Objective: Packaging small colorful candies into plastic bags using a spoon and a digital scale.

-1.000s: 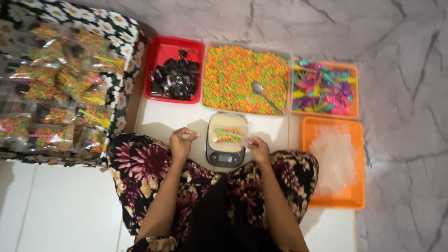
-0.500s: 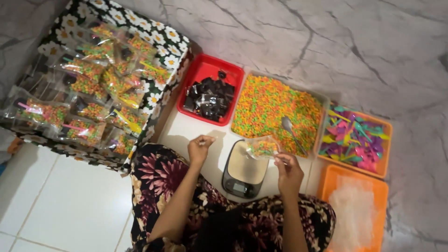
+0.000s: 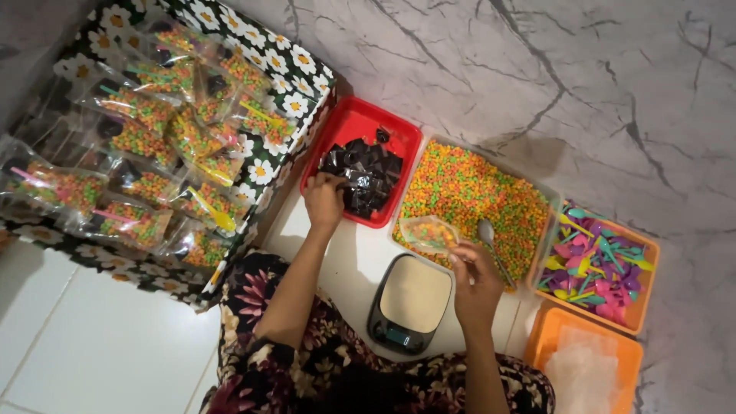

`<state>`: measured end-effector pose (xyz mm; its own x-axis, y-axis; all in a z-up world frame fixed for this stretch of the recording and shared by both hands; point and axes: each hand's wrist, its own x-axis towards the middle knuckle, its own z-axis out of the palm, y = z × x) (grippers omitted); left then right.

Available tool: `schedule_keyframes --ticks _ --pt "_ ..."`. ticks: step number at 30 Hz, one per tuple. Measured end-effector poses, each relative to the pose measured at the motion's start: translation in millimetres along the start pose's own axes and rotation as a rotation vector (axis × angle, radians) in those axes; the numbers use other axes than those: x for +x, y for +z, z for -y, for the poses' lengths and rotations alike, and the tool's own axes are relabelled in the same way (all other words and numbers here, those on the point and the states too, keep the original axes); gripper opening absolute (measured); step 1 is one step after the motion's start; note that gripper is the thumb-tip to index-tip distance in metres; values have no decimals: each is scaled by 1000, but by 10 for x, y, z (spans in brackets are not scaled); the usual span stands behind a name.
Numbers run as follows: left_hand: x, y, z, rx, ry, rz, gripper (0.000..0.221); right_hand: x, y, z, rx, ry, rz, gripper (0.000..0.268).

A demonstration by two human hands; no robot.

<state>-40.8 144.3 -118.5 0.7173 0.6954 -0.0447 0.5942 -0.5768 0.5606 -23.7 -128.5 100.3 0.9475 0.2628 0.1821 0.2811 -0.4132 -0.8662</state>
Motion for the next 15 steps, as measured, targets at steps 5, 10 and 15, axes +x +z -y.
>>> schedule_keyframes --ticks 5,10,15 --pt "171 312 233 112 88 27 21 90 101 -7 -22 -13 22 7" --pt "213 217 220 189 107 20 12 187 196 16 -13 -20 66 7" --pt "263 286 265 121 80 35 17 236 259 47 -7 -24 103 6"
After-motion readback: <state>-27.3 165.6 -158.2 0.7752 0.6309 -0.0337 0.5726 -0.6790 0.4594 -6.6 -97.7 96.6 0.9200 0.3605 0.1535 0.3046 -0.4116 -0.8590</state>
